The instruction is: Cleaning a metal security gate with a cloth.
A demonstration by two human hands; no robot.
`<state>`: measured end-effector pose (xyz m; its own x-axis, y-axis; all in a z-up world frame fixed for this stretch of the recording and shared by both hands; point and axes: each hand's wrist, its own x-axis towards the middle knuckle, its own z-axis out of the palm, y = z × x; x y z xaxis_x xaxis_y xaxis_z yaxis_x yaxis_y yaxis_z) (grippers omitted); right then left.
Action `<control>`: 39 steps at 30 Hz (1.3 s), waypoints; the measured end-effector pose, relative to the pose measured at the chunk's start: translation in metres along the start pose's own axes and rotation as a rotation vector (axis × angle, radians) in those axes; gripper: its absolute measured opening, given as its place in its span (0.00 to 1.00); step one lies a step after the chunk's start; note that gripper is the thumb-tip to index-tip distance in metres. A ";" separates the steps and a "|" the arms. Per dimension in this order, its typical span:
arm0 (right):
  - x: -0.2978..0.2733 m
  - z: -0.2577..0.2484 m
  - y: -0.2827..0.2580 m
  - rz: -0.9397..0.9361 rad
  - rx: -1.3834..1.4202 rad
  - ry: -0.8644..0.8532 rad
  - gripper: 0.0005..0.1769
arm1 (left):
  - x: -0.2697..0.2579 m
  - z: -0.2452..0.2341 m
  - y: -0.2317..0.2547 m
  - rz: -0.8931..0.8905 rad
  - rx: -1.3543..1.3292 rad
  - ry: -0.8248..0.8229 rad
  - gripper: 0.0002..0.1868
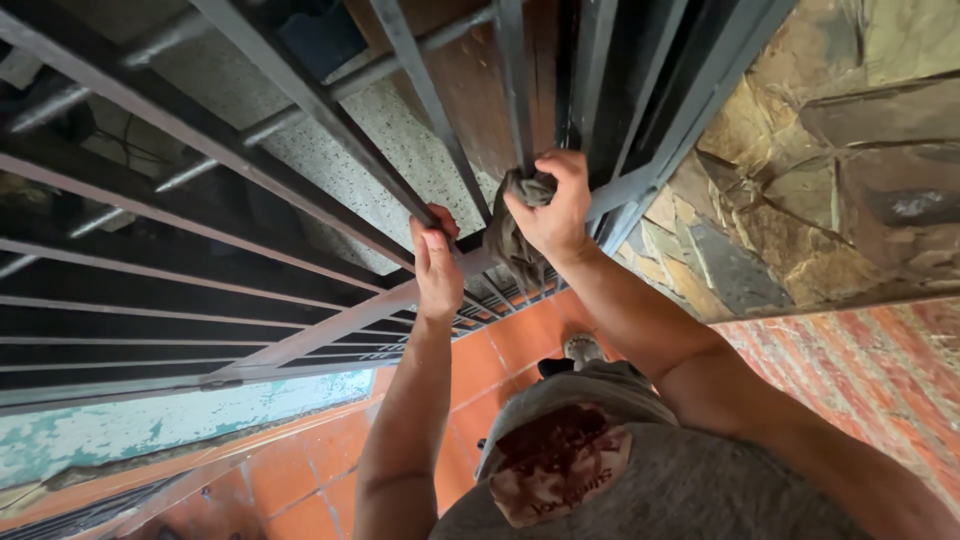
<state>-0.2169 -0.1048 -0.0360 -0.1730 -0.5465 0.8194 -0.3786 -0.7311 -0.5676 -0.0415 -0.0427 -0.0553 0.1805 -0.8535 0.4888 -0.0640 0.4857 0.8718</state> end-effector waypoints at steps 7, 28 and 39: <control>0.095 -0.006 -0.063 -0.194 0.015 0.252 0.32 | -0.001 0.003 0.004 0.006 -0.075 -0.002 0.20; 0.051 -0.061 -0.018 -0.263 0.057 0.115 0.23 | -0.003 -0.006 0.009 -0.017 0.016 0.012 0.21; 0.171 -0.064 -0.067 -0.401 -0.100 0.277 0.41 | -0.004 0.004 0.020 0.015 -0.007 -0.022 0.23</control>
<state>-0.2792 -0.1234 0.1473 -0.2258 -0.0908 0.9699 -0.5482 -0.8112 -0.2035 -0.0474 -0.0306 -0.0399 0.1576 -0.8502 0.5024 -0.0600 0.4995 0.8642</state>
